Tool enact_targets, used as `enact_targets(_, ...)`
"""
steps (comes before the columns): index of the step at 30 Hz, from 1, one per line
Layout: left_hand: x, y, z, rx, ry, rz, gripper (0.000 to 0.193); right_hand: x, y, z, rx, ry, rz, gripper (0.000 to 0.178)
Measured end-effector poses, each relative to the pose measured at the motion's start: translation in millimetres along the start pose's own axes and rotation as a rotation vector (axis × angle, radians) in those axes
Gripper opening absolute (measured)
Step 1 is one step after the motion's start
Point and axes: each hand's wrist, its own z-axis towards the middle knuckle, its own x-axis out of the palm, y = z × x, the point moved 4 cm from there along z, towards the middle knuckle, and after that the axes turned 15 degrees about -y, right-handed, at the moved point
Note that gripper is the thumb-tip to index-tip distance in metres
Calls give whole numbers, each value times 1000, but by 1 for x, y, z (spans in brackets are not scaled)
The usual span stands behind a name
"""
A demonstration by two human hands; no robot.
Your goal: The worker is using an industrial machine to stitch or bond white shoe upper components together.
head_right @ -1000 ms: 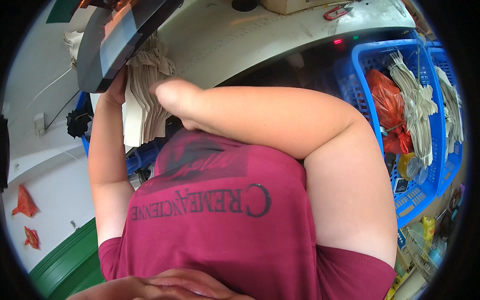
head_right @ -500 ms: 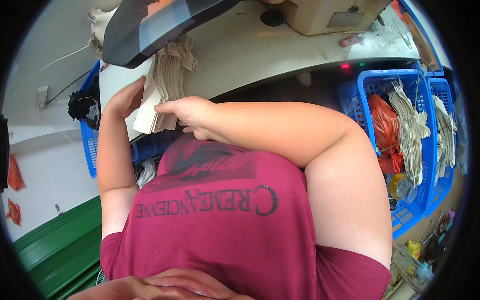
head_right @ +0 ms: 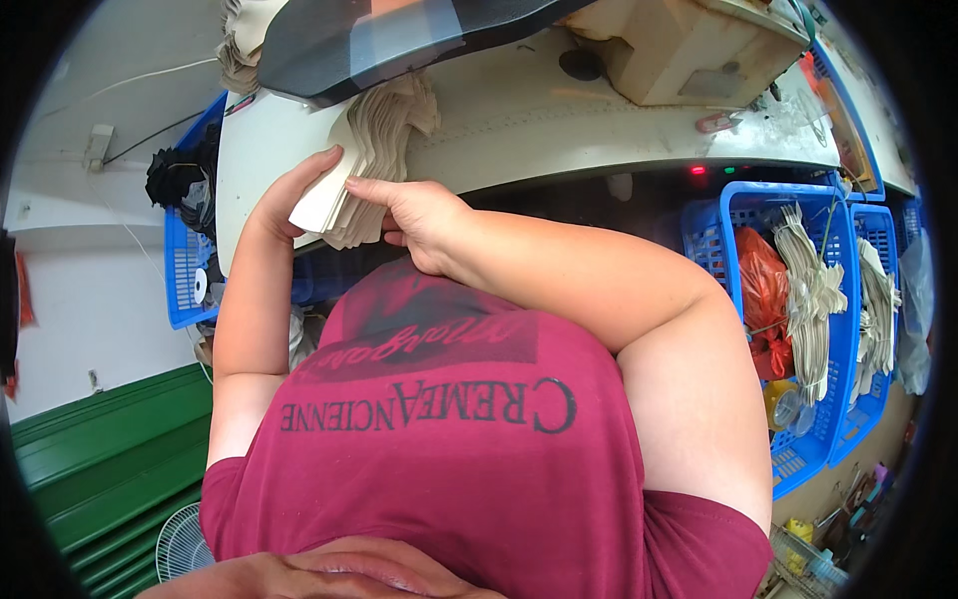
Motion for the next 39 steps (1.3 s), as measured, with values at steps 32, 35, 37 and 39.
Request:
enact_targets(32,68,1,-14,105,71,-413,41,-8,34,-7,-276,-136,-127,60)
enact_targets(35,49,7,25,78,41,-490,57,-15,24,4,-205,-152,-99,49)
enact_targets(37,45,-4,31,81,-125,-587,78,-18,22,11,-372,-168,-146,44)
enact_targets(39,23,-15,57,50,-218,-713,78,-15,18,11,-351,-170,-181,44)
